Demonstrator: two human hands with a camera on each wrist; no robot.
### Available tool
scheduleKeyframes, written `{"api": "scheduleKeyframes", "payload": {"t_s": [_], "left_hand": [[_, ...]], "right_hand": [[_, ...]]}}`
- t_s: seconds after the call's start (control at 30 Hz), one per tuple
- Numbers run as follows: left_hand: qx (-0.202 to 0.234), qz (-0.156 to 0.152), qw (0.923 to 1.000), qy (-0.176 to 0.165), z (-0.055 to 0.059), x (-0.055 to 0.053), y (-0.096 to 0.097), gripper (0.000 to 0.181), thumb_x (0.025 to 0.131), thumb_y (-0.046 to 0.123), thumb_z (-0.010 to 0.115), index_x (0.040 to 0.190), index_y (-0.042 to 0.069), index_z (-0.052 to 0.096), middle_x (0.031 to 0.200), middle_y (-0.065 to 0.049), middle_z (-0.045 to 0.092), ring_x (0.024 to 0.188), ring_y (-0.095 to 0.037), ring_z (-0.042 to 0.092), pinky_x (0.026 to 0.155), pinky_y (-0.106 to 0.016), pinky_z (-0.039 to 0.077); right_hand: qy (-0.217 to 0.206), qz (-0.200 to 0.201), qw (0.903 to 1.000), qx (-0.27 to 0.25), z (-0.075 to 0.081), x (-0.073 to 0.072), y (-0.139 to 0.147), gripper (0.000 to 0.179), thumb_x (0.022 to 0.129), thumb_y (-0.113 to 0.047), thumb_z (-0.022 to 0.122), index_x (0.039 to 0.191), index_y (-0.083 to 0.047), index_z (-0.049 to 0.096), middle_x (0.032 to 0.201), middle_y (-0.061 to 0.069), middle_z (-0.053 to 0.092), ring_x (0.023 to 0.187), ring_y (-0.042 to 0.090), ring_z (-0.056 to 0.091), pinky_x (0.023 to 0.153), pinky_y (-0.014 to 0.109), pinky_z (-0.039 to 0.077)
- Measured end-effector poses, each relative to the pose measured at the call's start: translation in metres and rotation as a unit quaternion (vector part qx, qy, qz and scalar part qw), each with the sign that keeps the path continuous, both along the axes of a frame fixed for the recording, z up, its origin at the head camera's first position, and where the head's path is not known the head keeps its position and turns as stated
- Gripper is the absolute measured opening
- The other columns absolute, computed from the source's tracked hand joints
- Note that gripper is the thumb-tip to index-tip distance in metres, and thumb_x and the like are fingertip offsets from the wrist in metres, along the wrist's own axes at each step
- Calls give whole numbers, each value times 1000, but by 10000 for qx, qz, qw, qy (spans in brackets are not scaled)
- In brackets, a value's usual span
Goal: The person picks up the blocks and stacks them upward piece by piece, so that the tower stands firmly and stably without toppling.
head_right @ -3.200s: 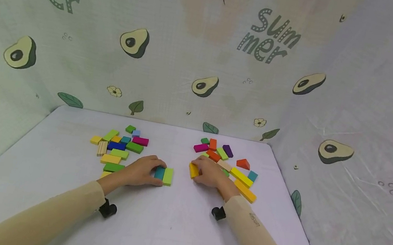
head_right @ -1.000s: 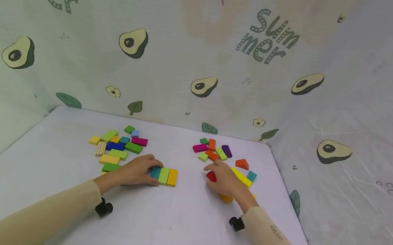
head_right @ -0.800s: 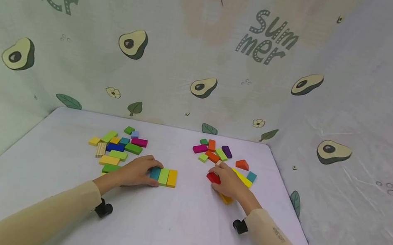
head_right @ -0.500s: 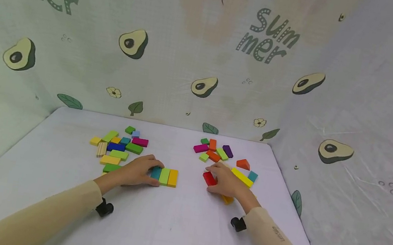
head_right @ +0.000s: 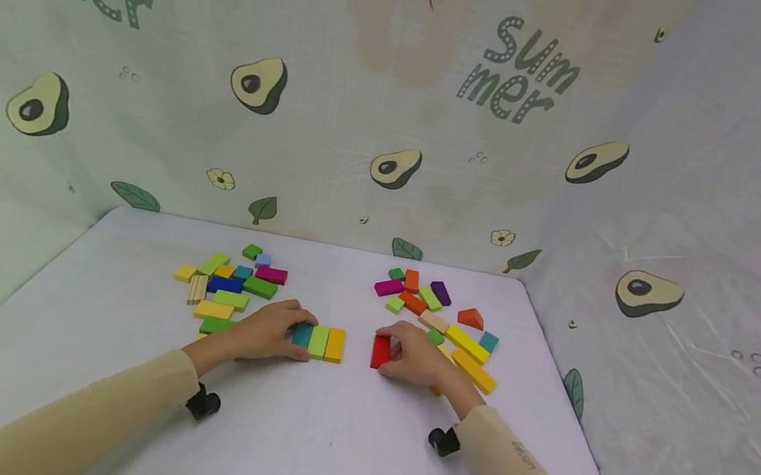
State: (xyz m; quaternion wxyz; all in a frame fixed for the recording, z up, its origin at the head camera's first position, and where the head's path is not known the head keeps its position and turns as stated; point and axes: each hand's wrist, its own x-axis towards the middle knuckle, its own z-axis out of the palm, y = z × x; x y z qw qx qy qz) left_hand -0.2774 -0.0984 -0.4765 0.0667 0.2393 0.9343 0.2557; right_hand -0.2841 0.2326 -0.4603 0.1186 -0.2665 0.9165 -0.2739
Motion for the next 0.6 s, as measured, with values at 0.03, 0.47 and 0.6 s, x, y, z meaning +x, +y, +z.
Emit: {"api": "scheduleKeyframes", "payload": {"t_s": [0.03,0.47,0.6], "left_hand": [[-12,4,10000,-3,0,0,0,57,88,43,88,136,20,70,123,-4,63,108,-20,57,104,-40,54],[-21,18,10000,-10,-2,-1,0,58,87,44,89,136,19,70,120,-3,63,106,-18,57,101,-38,55],[-28,38,10000,-20,-1,-1,0,58,87,45,89,136,20,70,121,-2,63,107,-19,57,102,-39,55]], "right_hand": [[-1,59,10000,-37,-1,1,-4,61,91,-17,85,146,-7,61,110,3,64,92,16,59,79,22,56],[164,290,9990,-294,-12,2,-47,58,92,-19,85,145,-7,62,120,2,63,93,14,59,82,20,56],[59,110,9994,-318,-13,3,-54,62,92,-24,86,147,-9,61,119,1,62,94,14,58,81,20,56]]}}
